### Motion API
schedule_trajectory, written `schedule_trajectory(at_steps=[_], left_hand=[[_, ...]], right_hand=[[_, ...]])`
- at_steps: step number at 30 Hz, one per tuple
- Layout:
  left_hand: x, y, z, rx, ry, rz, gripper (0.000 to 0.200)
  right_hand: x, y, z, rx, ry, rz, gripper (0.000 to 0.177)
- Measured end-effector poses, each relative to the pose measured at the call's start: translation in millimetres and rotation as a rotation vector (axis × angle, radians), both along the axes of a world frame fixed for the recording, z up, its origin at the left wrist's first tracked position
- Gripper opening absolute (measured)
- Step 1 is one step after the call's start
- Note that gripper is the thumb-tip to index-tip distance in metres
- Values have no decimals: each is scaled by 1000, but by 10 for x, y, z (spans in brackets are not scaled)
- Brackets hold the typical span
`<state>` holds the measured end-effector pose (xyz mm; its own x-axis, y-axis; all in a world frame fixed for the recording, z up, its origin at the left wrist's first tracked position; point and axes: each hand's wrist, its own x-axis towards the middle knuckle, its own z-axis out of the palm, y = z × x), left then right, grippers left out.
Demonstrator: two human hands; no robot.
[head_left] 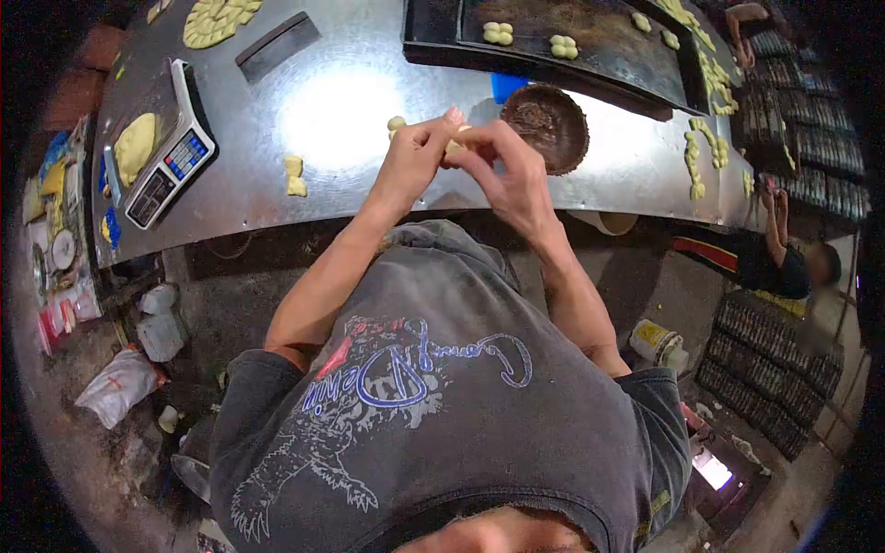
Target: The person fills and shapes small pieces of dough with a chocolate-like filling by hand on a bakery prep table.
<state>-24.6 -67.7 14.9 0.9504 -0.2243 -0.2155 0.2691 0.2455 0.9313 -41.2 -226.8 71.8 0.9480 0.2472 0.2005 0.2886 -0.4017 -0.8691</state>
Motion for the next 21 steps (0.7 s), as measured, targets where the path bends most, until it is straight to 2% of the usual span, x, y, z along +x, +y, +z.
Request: schedule_trajectory(at_steps=[2, 5, 6, 8, 9, 13, 17, 18, 21], left_hand=[[-23, -145, 0, -3, -147, 4, 39], [-57, -364, 35, 51, -438, 17, 38], [-69, -426, 61, 96, -510, 17, 36], [-84, -549, 134, 217, -632, 27, 35], [-95, -620, 136, 223, -591, 45, 35], [-107, -803, 145, 192, -407, 152, 32], [-74, -850, 103, 18, -144, 297, 34], [-85, -840, 186, 86, -162, 273, 49], [-160, -897, 165, 71, -42, 265, 64]], right_hand=[[62, -209, -111, 34, 188, -83, 22], [184, -527, -304, 380, 330, -141, 23], [136, -416, -35, 691, 384, -159, 20], [168, -541, -150, 735, 415, -175, 18], [182, -593, -202, 760, 430, -181, 17], [140, -599, -352, 669, 267, -249, 15], [72, -606, -154, 151, -198, -112, 17], [74, -619, -175, 167, -195, -81, 18], [147, -775, -220, -150, -327, 6, 15]])
